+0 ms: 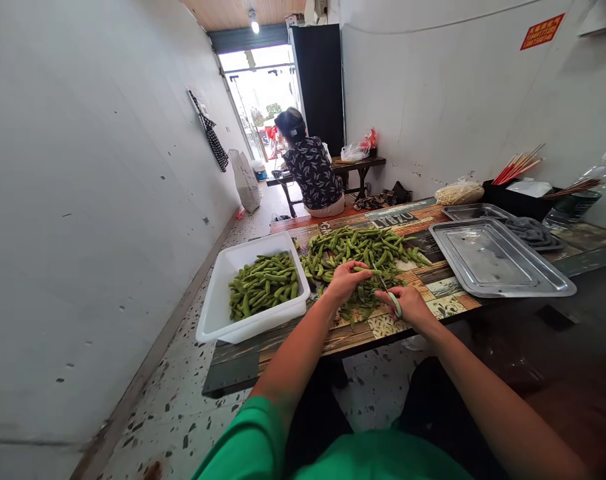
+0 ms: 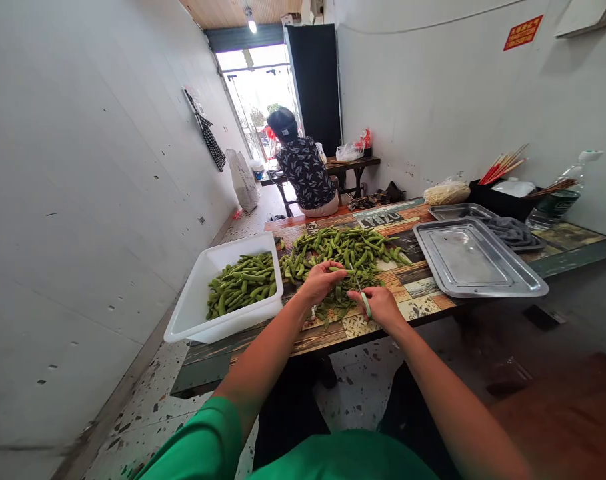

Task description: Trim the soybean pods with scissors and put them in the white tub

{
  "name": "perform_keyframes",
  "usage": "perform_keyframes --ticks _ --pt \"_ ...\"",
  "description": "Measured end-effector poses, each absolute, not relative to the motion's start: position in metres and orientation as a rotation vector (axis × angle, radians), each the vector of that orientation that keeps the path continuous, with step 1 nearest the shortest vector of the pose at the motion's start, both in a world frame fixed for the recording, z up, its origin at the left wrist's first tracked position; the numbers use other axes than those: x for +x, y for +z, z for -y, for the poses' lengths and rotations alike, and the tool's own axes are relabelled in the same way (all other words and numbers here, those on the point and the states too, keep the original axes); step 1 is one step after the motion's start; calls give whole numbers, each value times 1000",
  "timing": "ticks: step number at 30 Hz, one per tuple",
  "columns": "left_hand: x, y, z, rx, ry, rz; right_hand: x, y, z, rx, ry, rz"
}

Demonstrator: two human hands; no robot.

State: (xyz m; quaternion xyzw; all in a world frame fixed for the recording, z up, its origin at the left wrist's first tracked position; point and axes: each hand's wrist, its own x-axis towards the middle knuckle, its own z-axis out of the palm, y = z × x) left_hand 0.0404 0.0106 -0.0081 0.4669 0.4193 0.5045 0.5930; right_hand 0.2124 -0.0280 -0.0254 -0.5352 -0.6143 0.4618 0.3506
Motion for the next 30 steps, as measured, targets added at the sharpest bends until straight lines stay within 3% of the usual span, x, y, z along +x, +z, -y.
perform_keyframes --ticks 6,17,25,30 --pt "35 -6 -13 979 1231 -847 214 -18 27 -1377 1327 1452" --pt "31 -3 -7 1745 975 -1015 218 -11 23 -1357 1256 1701" --pt "25 2 -6 1807 837 -1073 218 -16 30 -1286 1240 1702" --pt "22 -3 -19 1328 1272 -1191 218 -26 30 -1332 1379 1534"
